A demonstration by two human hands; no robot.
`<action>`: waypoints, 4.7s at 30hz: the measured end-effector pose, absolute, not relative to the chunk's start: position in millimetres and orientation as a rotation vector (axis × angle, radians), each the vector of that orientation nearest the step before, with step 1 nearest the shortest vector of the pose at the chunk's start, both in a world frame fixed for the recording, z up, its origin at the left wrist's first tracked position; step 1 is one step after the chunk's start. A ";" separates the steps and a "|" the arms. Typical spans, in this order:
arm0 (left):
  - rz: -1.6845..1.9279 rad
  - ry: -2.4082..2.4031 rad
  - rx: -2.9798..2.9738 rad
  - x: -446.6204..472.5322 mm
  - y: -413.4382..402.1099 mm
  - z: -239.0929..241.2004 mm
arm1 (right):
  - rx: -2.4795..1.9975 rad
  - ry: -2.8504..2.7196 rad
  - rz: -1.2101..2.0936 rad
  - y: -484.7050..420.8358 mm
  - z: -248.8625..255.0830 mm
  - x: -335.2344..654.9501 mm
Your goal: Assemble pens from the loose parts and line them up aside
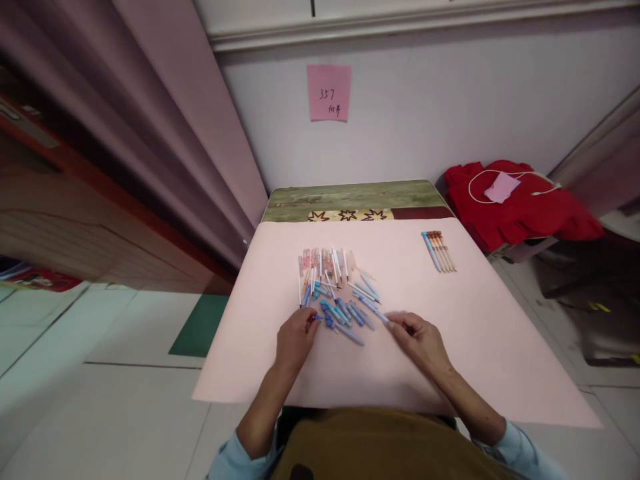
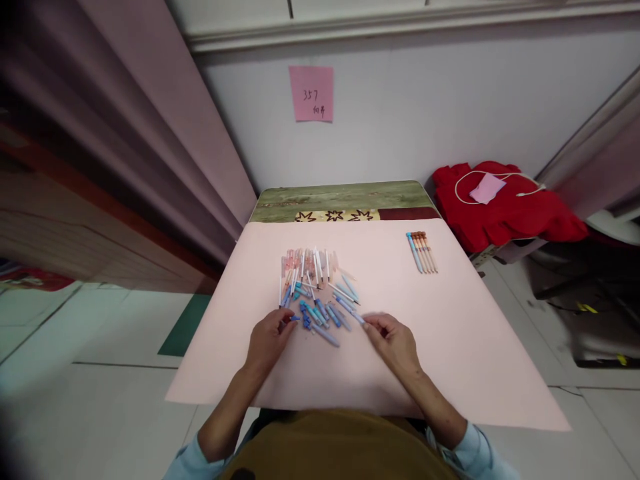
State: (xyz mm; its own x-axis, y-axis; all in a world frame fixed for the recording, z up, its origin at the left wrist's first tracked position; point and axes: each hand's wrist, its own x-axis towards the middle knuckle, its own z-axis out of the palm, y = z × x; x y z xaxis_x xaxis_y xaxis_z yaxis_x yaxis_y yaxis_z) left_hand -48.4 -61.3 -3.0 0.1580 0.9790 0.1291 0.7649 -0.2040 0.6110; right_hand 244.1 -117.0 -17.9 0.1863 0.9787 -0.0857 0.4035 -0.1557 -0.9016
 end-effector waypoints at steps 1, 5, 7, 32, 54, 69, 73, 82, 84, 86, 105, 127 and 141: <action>0.707 1.664 2.057 -48.0 -60.4 -2.2 | -1.701 -1.338 0.928 -116.1 -18.4 243.7; 0.647 1.668 2.137 -44.4 -56.3 -0.3 | -1.740 -1.355 0.904 -113.0 -20.7 243.5; 0.601 1.670 2.174 -41.8 -54.4 0.0 | -1.744 -1.360 0.907 -112.4 -20.1 243.6; 0.536 1.718 2.184 -39.9 -48.5 4.1 | -1.848 -1.675 0.547 -105.0 -18.1 232.3; 0.509 1.690 2.214 -37.0 -25.8 2.9 | -1.706 -1.871 0.213 -94.7 -41.7 224.7; 0.711 1.755 2.109 -54.5 -39.2 3.7 | -1.756 -1.837 0.221 -94.4 -31.0 221.6; 0.756 1.731 2.090 -55.4 -47.4 2.9 | -1.677 -1.896 0.185 -96.5 -25.7 214.7; 0.792 1.606 2.088 -42.1 -65.1 6.9 | -1.585 -2.316 0.351 -66.8 3.7 187.3; 0.807 1.609 2.085 -43.8 -66.5 6.3 | -1.584 -2.380 0.382 -57.1 10.5 182.8; 0.821 1.623 2.073 -47.2 -67.3 4.8 | -1.589 -2.432 0.400 -48.4 15.4 178.2; 0.917 1.702 2.035 -61.0 -60.4 -5.5 | -1.857 -1.781 0.541 -64.4 5.6 226.5; 0.955 1.648 2.007 -47.7 -73.5 -13.5 | -1.845 -2.152 0.488 -85.0 4.7 180.7; 1.090 1.524 1.659 -28.6 -74.4 2.6 | -2.136 -2.202 0.517 -79.7 16.5 156.2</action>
State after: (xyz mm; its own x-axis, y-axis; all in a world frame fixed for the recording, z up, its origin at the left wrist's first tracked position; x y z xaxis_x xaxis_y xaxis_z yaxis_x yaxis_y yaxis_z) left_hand -28.6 -74.4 2.6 -0.0104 0.9875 0.1570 0.4678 -0.1340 0.8736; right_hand 156.2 -79.7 16.5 -0.0569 0.9768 -0.2063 0.9666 0.0021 -0.2563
